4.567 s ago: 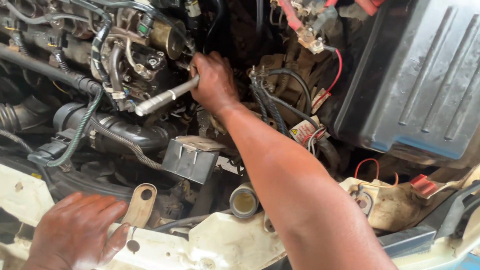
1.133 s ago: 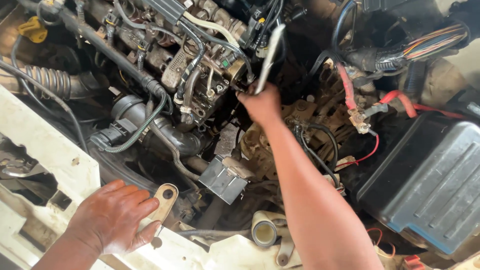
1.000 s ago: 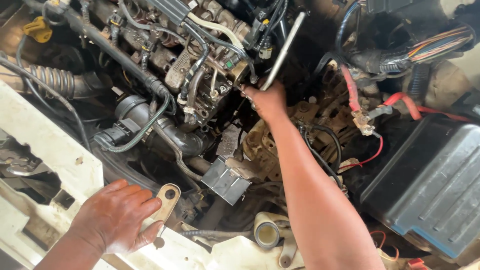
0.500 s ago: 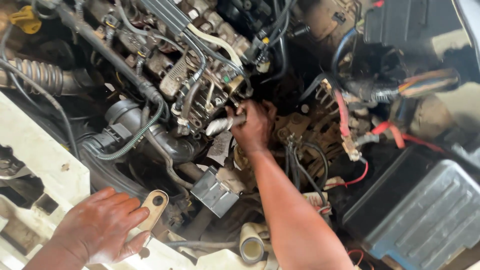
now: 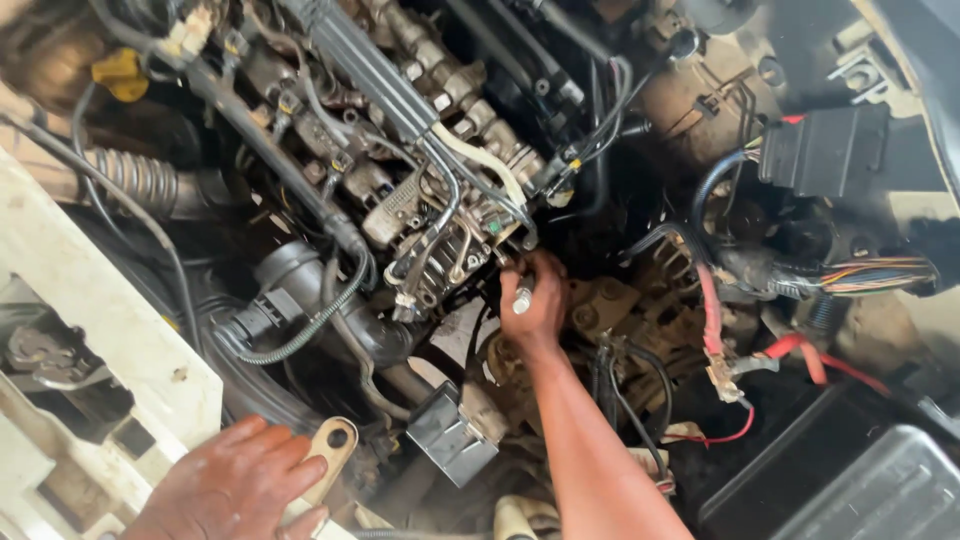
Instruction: The recorder is working on an automobile engine, specifically manipulating fuel lines and connectors near the cylinder head.
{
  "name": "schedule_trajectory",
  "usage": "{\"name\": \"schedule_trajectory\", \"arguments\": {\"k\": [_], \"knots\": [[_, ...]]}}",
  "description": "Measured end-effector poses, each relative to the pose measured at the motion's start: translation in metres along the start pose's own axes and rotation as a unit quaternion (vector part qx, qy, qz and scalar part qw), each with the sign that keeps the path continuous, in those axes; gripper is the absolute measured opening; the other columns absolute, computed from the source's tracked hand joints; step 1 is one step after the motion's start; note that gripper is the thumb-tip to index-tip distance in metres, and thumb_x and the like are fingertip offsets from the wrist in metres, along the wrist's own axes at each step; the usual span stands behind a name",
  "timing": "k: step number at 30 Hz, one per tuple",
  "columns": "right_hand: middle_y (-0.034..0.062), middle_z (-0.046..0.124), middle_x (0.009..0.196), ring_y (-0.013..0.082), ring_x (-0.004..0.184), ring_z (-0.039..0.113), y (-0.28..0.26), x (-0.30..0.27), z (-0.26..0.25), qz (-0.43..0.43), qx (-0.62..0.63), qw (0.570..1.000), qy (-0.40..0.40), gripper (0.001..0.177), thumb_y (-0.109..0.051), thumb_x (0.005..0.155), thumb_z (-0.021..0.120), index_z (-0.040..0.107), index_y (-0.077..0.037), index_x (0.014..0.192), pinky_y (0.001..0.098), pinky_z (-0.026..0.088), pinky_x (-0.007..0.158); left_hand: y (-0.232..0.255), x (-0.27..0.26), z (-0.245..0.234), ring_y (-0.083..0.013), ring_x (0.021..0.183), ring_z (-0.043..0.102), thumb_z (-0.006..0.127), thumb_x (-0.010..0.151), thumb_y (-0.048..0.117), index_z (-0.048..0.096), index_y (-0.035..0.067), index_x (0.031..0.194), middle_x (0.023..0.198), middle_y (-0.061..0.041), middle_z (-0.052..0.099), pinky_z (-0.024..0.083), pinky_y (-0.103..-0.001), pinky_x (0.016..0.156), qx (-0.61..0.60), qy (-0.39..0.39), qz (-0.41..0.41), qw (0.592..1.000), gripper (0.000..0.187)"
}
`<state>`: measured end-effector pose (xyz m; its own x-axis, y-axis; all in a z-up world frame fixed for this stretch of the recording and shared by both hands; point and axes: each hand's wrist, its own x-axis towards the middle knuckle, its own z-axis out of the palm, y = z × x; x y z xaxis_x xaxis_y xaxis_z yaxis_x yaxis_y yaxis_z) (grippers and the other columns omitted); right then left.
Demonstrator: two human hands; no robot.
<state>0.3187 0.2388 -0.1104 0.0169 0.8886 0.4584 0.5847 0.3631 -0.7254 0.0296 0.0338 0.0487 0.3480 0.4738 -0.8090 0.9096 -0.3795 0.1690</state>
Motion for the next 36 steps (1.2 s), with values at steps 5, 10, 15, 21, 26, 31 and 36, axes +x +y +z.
{"name": "schedule_trajectory", "arguments": {"k": [5, 10, 15, 21, 26, 31, 36], "knots": [[0.0173, 0.069, 0.086, 0.041, 0.087, 0.066, 0.011, -0.01, -0.005, 0.124, -0.01, 0.99, -0.067, 0.015, -0.02, 0.084, 0.07, 0.065, -0.006, 0.084, 0.0485, 0.051, 0.077, 0.028, 0.022, 0.007, -0.0229, 0.111, 0.068, 0.078, 0.084, 0.046, 0.067, 0.012, 0.105, 0.11, -0.006, 0.071, 0.052, -0.04, 0.099, -0.224, 0.434, 0.012, 0.873, 0.042], [0.0141, 0.07, 0.097, 0.0382, 0.097, 0.065, 0.022, -0.008, 0.006, 0.151, -0.027, 0.982, -0.108, 0.022, -0.027, 0.092, 0.07, 0.069, -0.008, 0.102, 0.0457, 0.051, 0.085, 0.116, 0.078, -0.183, -0.0325, 0.119, 0.065, 0.081, 0.089, 0.034, 0.065, 0.012, 0.12, 0.123, -0.009, 0.068, 0.05, -0.047, 0.101, -0.216, 0.623, 0.181, 0.73, 0.042], [0.0132, 0.07, 0.097, 0.0367, 0.098, 0.064, 0.012, -0.007, 0.026, 0.114, -0.012, 0.988, -0.102, 0.022, -0.026, 0.09, 0.071, 0.068, -0.009, 0.102, 0.0451, 0.05, 0.085, 0.134, 0.145, -0.236, -0.0254, 0.1, 0.068, 0.076, 0.099, 0.031, 0.064, 0.014, 0.113, 0.102, -0.005, 0.07, 0.052, -0.04, 0.088, -0.192, 0.688, 0.199, 0.671, 0.025], [0.0121, 0.069, 0.097, 0.035, 0.098, 0.063, 0.011, -0.012, 0.026, 0.082, -0.006, 0.991, -0.106, 0.022, -0.026, 0.088, 0.072, 0.068, -0.01, 0.102, 0.0445, 0.05, 0.086, 0.144, 0.213, -0.282, -0.0224, 0.073, 0.07, 0.069, 0.101, 0.033, 0.066, 0.015, 0.097, 0.075, -0.003, 0.071, 0.054, -0.038, 0.065, -0.141, 0.701, 0.14, 0.685, 0.019], [0.0111, 0.069, 0.097, 0.0335, 0.098, 0.063, 0.014, -0.008, 0.021, 0.059, -0.008, 0.993, -0.104, 0.023, -0.026, 0.086, 0.073, 0.067, -0.01, 0.102, 0.044, 0.049, 0.086, 0.149, 0.255, -0.313, -0.0297, 0.068, 0.073, 0.064, 0.093, 0.041, 0.07, 0.017, 0.091, 0.072, -0.008, 0.074, 0.057, -0.047, 0.061, -0.164, 0.619, 0.101, 0.761, 0.024], [0.0102, 0.069, 0.097, 0.032, 0.098, 0.062, 0.012, -0.009, -0.002, 0.045, -0.022, 0.995, -0.091, 0.023, -0.025, 0.084, 0.074, 0.067, -0.011, 0.102, 0.0435, 0.049, 0.087, 0.154, 0.234, -0.299, -0.032, 0.068, 0.072, 0.062, 0.095, 0.043, 0.069, 0.016, 0.087, 0.071, -0.01, 0.074, 0.056, -0.049, 0.065, -0.217, 0.57, 0.12, 0.783, 0.029], [0.0092, 0.068, 0.097, 0.0306, 0.098, 0.061, 0.007, -0.004, -0.021, 0.029, -0.026, 0.996, -0.079, 0.024, -0.025, 0.083, 0.075, 0.066, -0.012, 0.101, 0.043, 0.049, 0.088, 0.148, 0.138, -0.221, -0.0299, 0.067, 0.068, 0.064, 0.104, 0.038, 0.066, 0.012, 0.088, 0.074, -0.007, 0.07, 0.051, -0.046, 0.063, -0.314, 0.55, 0.209, 0.745, 0.03]]}}
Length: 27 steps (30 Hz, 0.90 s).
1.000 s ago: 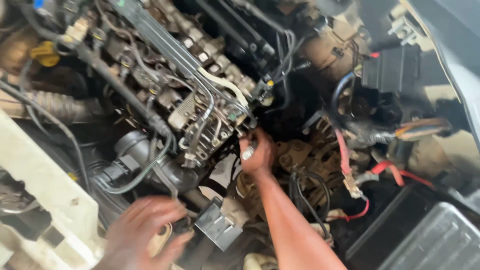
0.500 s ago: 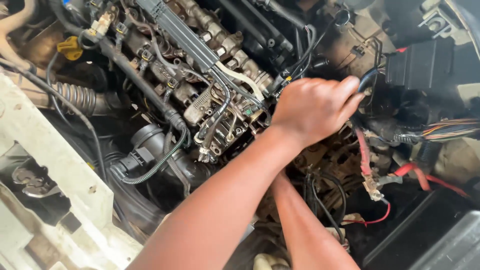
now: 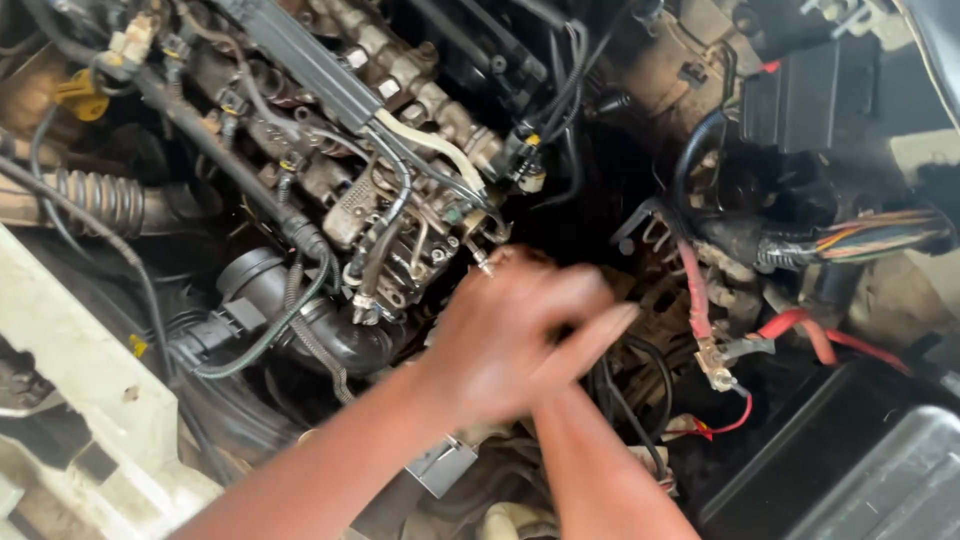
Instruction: The recorder is working on an automobile engine, specifically manipulating fuel lines and connectors near the cylinder head.
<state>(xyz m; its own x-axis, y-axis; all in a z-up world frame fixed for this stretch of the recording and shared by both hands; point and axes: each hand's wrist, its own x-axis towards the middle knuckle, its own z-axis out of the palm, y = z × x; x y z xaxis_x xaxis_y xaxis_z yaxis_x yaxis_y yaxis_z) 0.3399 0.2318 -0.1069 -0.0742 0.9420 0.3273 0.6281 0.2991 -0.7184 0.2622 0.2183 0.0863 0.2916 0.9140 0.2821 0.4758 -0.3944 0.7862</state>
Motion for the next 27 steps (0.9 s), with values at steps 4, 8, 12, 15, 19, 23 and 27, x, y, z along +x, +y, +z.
{"name": "schedule_trajectory", "arguments": {"k": [4, 8, 12, 15, 19, 23, 27], "knots": [[0.0085, 0.068, 0.097, 0.0294, 0.099, 0.061, -0.009, 0.0, -0.014, -0.008, -0.005, 1.0, 0.01, 0.025, -0.025, 0.081, 0.075, 0.066, -0.012, 0.101, 0.0426, 0.048, 0.088, -0.008, -0.045, -0.014, -0.0191, 0.053, 0.062, 0.077, 0.094, 0.021, 0.07, 0.011, 0.08, 0.061, -0.005, 0.062, 0.047, -0.036, 0.052, -0.067, 0.001, 0.025, 0.997, 0.018], [0.0085, 0.068, 0.097, 0.0289, 0.098, 0.061, -0.019, -0.008, 0.003, 0.0, 0.0, 1.0, 0.009, 0.026, -0.025, 0.081, 0.076, 0.066, -0.012, 0.101, 0.0423, 0.048, 0.088, -0.012, -0.008, -0.006, -0.0189, 0.055, 0.061, 0.079, 0.096, 0.017, 0.07, 0.01, 0.083, 0.064, -0.004, 0.061, 0.045, -0.034, 0.052, -0.03, 0.1, 0.058, 0.993, 0.018], [0.0088, 0.068, 0.097, 0.0285, 0.098, 0.062, -0.015, -0.007, 0.018, 0.012, 0.006, 1.0, 0.003, 0.026, -0.025, 0.081, 0.077, 0.067, -0.012, 0.101, 0.0419, 0.049, 0.088, -0.016, 0.004, -0.006, -0.0183, 0.062, 0.064, 0.079, 0.099, 0.021, 0.07, 0.01, 0.087, 0.071, -0.002, 0.064, 0.049, -0.032, 0.055, -0.001, 0.147, 0.083, 0.986, 0.018], [0.009, 0.069, 0.097, 0.0282, 0.097, 0.062, -0.006, -0.01, 0.019, 0.028, 0.003, 1.0, -0.002, 0.026, -0.025, 0.08, 0.077, 0.067, -0.012, 0.101, 0.0416, 0.049, 0.088, -0.018, 0.014, 0.0, -0.0167, 0.065, 0.066, 0.077, 0.102, 0.025, 0.068, 0.012, 0.086, 0.073, -0.001, 0.067, 0.051, -0.031, 0.06, 0.023, 0.16, 0.112, 0.98, 0.023], [0.0094, 0.069, 0.097, 0.0278, 0.097, 0.062, 0.006, -0.008, 0.03, 0.044, 0.011, 0.999, -0.008, 0.027, -0.025, 0.08, 0.078, 0.067, -0.011, 0.1, 0.0411, 0.05, 0.087, -0.019, 0.045, 0.013, -0.0192, 0.061, 0.064, 0.074, 0.102, 0.03, 0.064, 0.012, 0.08, 0.067, -0.002, 0.062, 0.049, -0.036, 0.058, 0.099, 0.174, 0.119, 0.973, 0.03], [0.0097, 0.07, 0.097, 0.0274, 0.096, 0.063, 0.025, -0.024, 0.028, 0.075, 0.017, 0.997, -0.013, 0.027, -0.026, 0.08, 0.078, 0.068, -0.011, 0.1, 0.0407, 0.05, 0.087, -0.027, 0.067, 0.026, -0.0229, 0.062, 0.065, 0.07, 0.102, 0.033, 0.061, 0.012, 0.08, 0.065, -0.003, 0.061, 0.049, -0.039, 0.058, 0.127, 0.147, 0.118, 0.974, 0.032], [0.01, 0.07, 0.097, 0.027, 0.096, 0.063, 0.066, -0.047, 0.041, 0.099, 0.024, 0.995, -0.014, 0.027, -0.026, 0.08, 0.079, 0.068, -0.011, 0.1, 0.0403, 0.05, 0.087, -0.035, 0.083, 0.036, -0.0244, 0.063, 0.066, 0.07, 0.1, 0.034, 0.058, 0.013, 0.078, 0.064, -0.003, 0.062, 0.05, -0.041, 0.057, 0.163, 0.133, 0.13, 0.969, 0.033]]}}
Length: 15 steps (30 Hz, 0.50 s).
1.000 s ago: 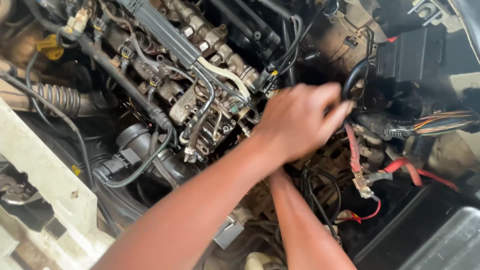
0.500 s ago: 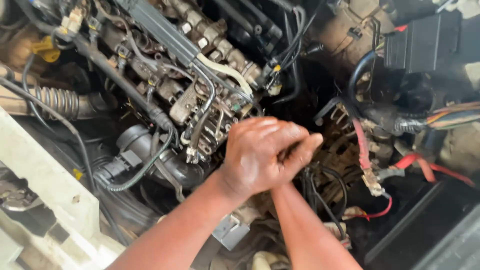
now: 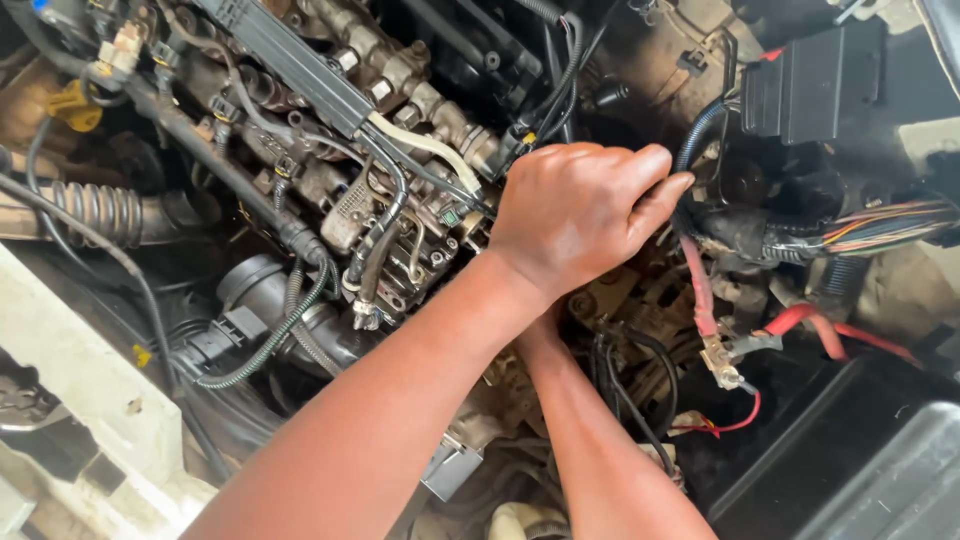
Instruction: The recorder is working on an automobile engine, specifically manipulating fuel lines and connectors near the cylinder head.
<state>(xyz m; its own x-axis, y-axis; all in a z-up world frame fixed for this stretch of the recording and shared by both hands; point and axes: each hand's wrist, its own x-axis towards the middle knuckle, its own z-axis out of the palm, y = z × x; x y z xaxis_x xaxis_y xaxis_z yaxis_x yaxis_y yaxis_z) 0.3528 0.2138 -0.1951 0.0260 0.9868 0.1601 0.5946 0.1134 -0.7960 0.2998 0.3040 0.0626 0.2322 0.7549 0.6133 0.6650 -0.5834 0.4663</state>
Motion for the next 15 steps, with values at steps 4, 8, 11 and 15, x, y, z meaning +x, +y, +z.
{"name": "schedule_trajectory", "arguments": {"k": [4, 8, 11, 15], "knots": [[0.0103, 0.071, 0.097, 0.0266, 0.095, 0.064, 0.059, -0.038, 0.017, 0.024, 0.007, 1.0, -0.005, 0.028, -0.026, 0.079, 0.08, 0.069, -0.01, 0.1, 0.0398, 0.051, 0.086, -0.007, 0.007, 0.013, -0.0253, 0.063, 0.067, 0.069, 0.098, 0.035, 0.06, 0.014, 0.081, 0.066, -0.003, 0.065, 0.051, -0.042, 0.055, 0.018, -0.008, 0.001, 1.0, 0.028], [0.0106, 0.071, 0.097, 0.0262, 0.095, 0.064, 0.07, -0.06, 0.019, 0.048, 0.014, 0.999, -0.011, 0.028, -0.026, 0.079, 0.08, 0.069, -0.01, 0.099, 0.0394, 0.051, 0.086, -0.013, 0.014, 0.024, -0.0266, 0.064, 0.07, 0.07, 0.094, 0.035, 0.065, 0.015, 0.085, 0.068, -0.004, 0.069, 0.053, -0.043, 0.055, 0.028, -0.02, -0.004, 0.999, 0.023], [0.0109, 0.072, 0.097, 0.0259, 0.094, 0.065, 0.075, -0.069, 0.025, 0.063, 0.02, 0.998, -0.015, 0.029, -0.027, 0.079, 0.081, 0.07, -0.01, 0.099, 0.0391, 0.052, 0.086, -0.017, 0.019, 0.031, -0.0277, 0.066, 0.071, 0.071, 0.092, 0.036, 0.067, 0.017, 0.087, 0.07, -0.004, 0.071, 0.054, -0.044, 0.057, 0.027, -0.025, -0.009, 0.999, 0.02], [0.0112, 0.072, 0.097, 0.0255, 0.094, 0.065, 0.081, -0.082, 0.023, 0.09, 0.025, 0.995, -0.023, 0.029, -0.027, 0.079, 0.081, 0.07, -0.009, 0.099, 0.0386, 0.052, 0.086, -0.019, 0.02, 0.041, -0.028, 0.069, 0.072, 0.072, 0.091, 0.038, 0.069, 0.018, 0.088, 0.072, -0.004, 0.072, 0.056, -0.044, 0.06, 0.03, -0.044, -0.019, 0.998, 0.02]]}}
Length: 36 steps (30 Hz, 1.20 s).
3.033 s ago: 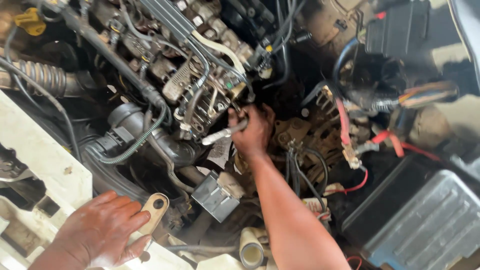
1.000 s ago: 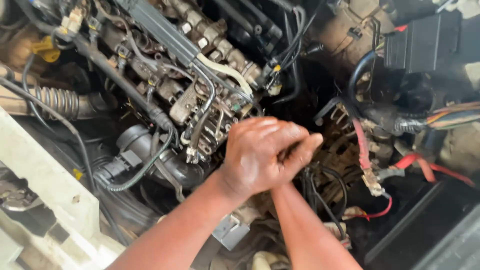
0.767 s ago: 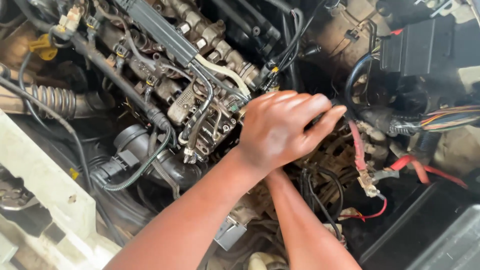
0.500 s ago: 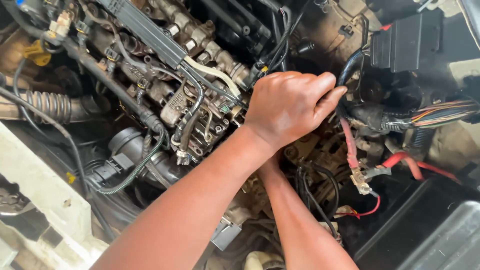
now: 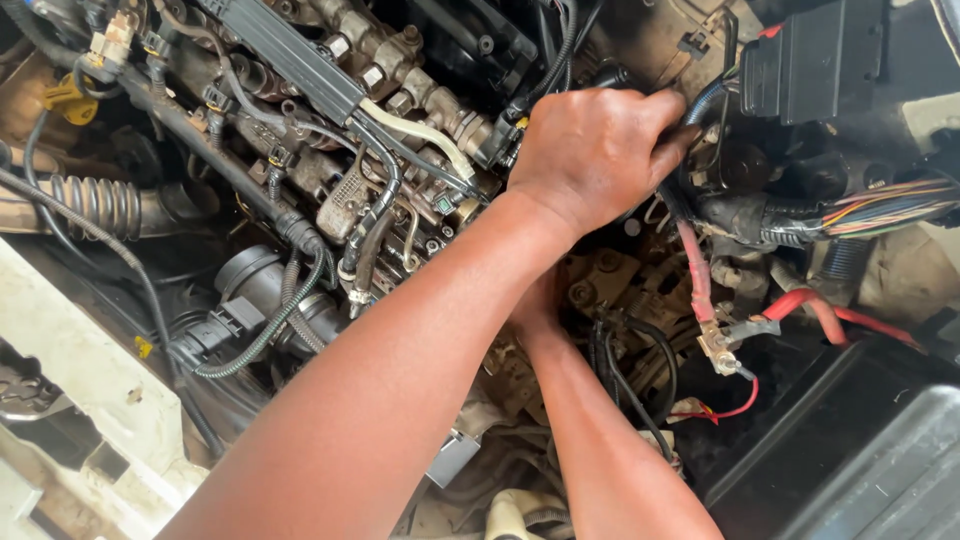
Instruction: The recorder is working on an automobile engine, specifically manipulating fuel lines and connectors near the cylinder head.
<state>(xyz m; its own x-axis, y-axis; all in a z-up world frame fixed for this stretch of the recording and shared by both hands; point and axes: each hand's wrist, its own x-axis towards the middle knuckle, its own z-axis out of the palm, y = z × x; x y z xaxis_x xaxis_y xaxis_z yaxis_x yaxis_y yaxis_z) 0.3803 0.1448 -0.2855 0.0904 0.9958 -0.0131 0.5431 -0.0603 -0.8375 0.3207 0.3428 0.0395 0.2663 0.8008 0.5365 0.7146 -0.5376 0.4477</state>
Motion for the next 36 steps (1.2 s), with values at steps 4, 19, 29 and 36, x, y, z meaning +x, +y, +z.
{"name": "schedule_trajectory", "arguments": {"k": [4, 19, 29, 36], "knots": [[0.0115, 0.073, 0.097, 0.025, 0.093, 0.066, 0.003, -0.001, 0.005, 0.019, 0.009, 1.0, -0.005, 0.029, -0.027, 0.078, 0.082, 0.07, -0.009, 0.099, 0.0382, 0.052, 0.085, -0.002, 0.009, 0.003, -0.0296, 0.071, 0.073, 0.071, 0.089, 0.04, 0.073, 0.02, 0.089, 0.073, -0.005, 0.074, 0.057, -0.046, 0.062, 0.021, -0.037, -0.023, 0.999, 0.02], [0.0126, 0.075, 0.097, 0.0235, 0.091, 0.067, -0.045, 0.018, -0.012, 0.106, 0.027, 0.994, -0.029, 0.031, -0.028, 0.077, 0.084, 0.072, -0.008, 0.098, 0.0365, 0.054, 0.084, -0.003, 0.024, 0.016, -0.0296, 0.081, 0.074, 0.066, 0.089, 0.046, 0.076, 0.03, 0.106, 0.082, -0.005, 0.076, 0.058, -0.048, 0.073, 0.064, -0.148, -0.074, 0.984, 0.025], [0.0133, 0.076, 0.096, 0.0224, 0.089, 0.069, -0.084, 0.052, -0.024, 0.164, 0.031, 0.985, -0.042, 0.032, -0.029, 0.077, 0.086, 0.073, -0.007, 0.097, 0.0354, 0.055, 0.084, -0.009, 0.028, 0.026, -0.0303, 0.087, 0.074, 0.068, 0.088, 0.045, 0.076, 0.025, 0.102, 0.09, -0.007, 0.077, 0.057, -0.048, 0.079, 0.055, -0.152, -0.08, 0.984, 0.025], [0.0138, 0.077, 0.096, 0.0216, 0.088, 0.069, -0.157, 0.115, -0.042, 0.139, 0.052, 0.989, -0.028, 0.033, -0.029, 0.076, 0.087, 0.074, -0.006, 0.096, 0.0346, 0.056, 0.083, 0.048, -0.019, -0.085, -0.0323, 0.112, 0.067, 0.07, 0.091, 0.04, 0.071, 0.008, 0.114, 0.115, -0.012, 0.072, 0.05, -0.046, 0.102, -0.003, -0.152, -0.036, 0.988, 0.04]]}}
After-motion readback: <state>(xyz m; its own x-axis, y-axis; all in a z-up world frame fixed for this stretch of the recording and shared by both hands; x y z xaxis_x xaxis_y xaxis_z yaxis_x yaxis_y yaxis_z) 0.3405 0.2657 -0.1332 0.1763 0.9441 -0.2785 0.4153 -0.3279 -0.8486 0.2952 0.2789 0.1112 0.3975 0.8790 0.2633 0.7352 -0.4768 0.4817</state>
